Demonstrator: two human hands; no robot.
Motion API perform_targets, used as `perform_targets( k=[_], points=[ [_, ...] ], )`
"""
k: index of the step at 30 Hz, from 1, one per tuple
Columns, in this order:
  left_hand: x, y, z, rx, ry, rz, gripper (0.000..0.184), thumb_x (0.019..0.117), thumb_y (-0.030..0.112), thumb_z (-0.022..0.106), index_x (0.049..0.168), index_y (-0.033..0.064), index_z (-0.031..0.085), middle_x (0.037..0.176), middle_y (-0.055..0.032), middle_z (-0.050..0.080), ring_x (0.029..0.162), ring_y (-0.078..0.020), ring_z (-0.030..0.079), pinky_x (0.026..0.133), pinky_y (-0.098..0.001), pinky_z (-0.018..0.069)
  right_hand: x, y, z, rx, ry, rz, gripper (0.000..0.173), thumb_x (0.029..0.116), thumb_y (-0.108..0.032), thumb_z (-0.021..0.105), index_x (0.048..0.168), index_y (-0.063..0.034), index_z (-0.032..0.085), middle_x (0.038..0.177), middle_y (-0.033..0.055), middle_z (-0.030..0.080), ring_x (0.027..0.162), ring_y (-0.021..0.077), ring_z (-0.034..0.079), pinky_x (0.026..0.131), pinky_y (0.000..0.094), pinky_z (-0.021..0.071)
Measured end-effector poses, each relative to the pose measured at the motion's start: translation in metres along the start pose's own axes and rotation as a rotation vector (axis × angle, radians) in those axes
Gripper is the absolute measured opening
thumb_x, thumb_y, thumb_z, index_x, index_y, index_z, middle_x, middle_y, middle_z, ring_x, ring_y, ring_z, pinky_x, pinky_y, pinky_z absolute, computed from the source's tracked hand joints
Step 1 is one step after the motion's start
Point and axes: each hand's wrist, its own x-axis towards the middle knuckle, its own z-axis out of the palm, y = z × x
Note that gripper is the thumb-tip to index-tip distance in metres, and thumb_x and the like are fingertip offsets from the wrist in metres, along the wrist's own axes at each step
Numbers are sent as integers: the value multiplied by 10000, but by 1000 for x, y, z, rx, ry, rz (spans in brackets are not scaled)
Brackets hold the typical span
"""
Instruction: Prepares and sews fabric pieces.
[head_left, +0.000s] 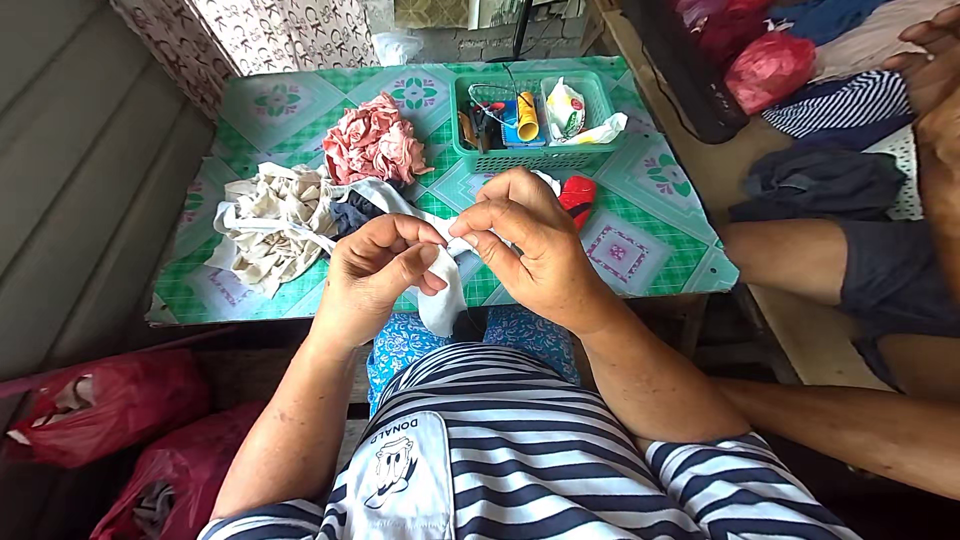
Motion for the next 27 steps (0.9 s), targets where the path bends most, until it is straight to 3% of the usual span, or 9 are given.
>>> perform_targets(
  k=[27],
  points=[
    [1, 1, 4, -34, -14, -43, 63, 994, 126, 651, 1045, 119, 689, 826, 17, 722, 664, -65, 699, 626, -216, 611, -4, -1, -2, -32, -9, -22, 164, 967, -23, 602, 982, -45, 764, 970, 115, 597, 961, 208, 568, 869, 354, 455]
  ],
)
